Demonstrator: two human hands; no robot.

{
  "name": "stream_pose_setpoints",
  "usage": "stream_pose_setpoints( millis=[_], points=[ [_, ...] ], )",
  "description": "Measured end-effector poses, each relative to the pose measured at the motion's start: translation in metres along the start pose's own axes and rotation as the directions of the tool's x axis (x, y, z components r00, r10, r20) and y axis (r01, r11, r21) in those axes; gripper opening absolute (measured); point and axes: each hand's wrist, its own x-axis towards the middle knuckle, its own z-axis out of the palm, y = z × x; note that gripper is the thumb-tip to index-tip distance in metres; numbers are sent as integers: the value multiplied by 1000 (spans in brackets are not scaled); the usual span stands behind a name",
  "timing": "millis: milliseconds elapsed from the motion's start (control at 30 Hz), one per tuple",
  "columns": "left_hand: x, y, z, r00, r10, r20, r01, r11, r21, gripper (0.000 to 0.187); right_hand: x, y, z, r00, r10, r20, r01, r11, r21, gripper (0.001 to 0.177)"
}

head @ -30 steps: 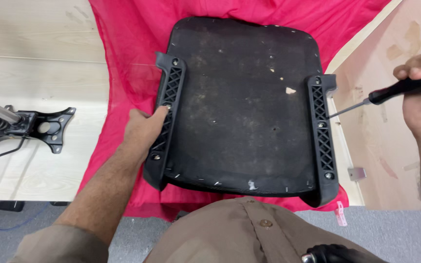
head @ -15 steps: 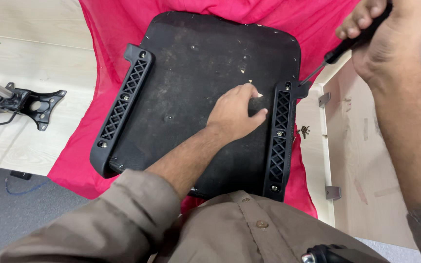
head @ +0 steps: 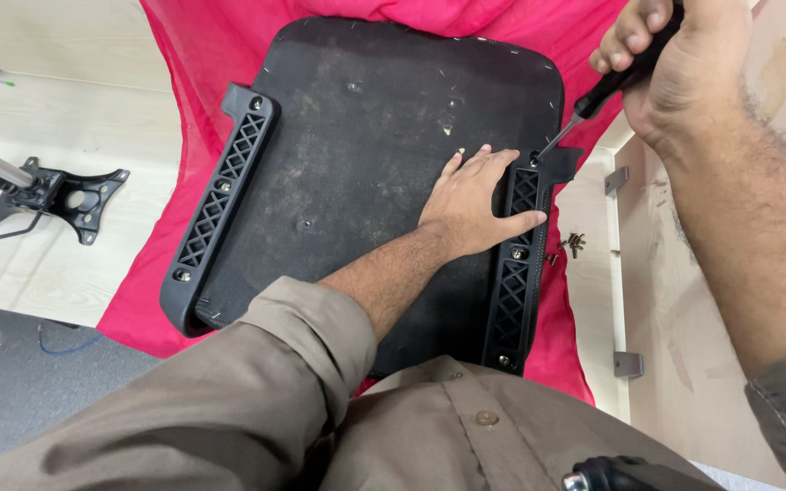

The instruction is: The person uses a screwdriver to fasten screws into the underside of an office chair seat, securing two side brackets and then attaching the central gas-lift base. The person tightens multiple screws on each bracket and the base plate.

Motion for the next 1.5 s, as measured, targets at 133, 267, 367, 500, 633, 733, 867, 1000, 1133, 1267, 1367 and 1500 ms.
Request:
stream_pose_setpoints(
  millis=[133,267,367,500,633,733,867,1000,1133,1267,1367,1500],
  points=[
    [-1,0,-1,1000,3,3,-3,1000,16,96,5,0,-1,999,26,23,-26,1000,1,49],
    [-1,0,-1,1000,1,8,-1,1000,19,96,11,-4,6,990,87,115,-87,996,-9,49],
    [0,-1,0,1000,7,-1,-7,1000,9,97,18,-15,17,952,140,272,-127,990,-63,46],
    [0,-2,-1,1000,21,-8,-21,1000,-2,98,33,-35,36,849,198,489,-166,980,-108,32],
    [1,-3,-1,1000,21,-5,-21,1000,-14,98,40,-48,51,783,358,508,-147,901,-408,23],
    [0,-3,-1,1000,22,-14,-22,1000,-22,98,44,-47,55,807,362,467,-159,894,-420,27],
    [1,-3,-1,999,24,-21,-24,999,-20,97,52,-31,39,795,331,508,-257,943,-213,37],
    [1,-3,1,999,20,-38,-21,1000,-22,97,61,-2,8,714,281,641,-323,945,-54,43],
    [1,-5,2,997,29,-66,-32,999,-43,96,61,17,-13,766,342,544,-397,918,-18,50],
    [1,-5,3,996,24,-84,-28,999,-41,95,44,19,-10,903,276,331,-335,932,137,46],
    [2,-4,4,997,4,-71,-8,999,-52,95,27,17,6,968,216,130,-229,969,92,45],
    [3,-1,2,998,8,-63,-10,1000,-28,96,10,12,37,985,-10,-171,6,1000,-21,40]
  ],
)
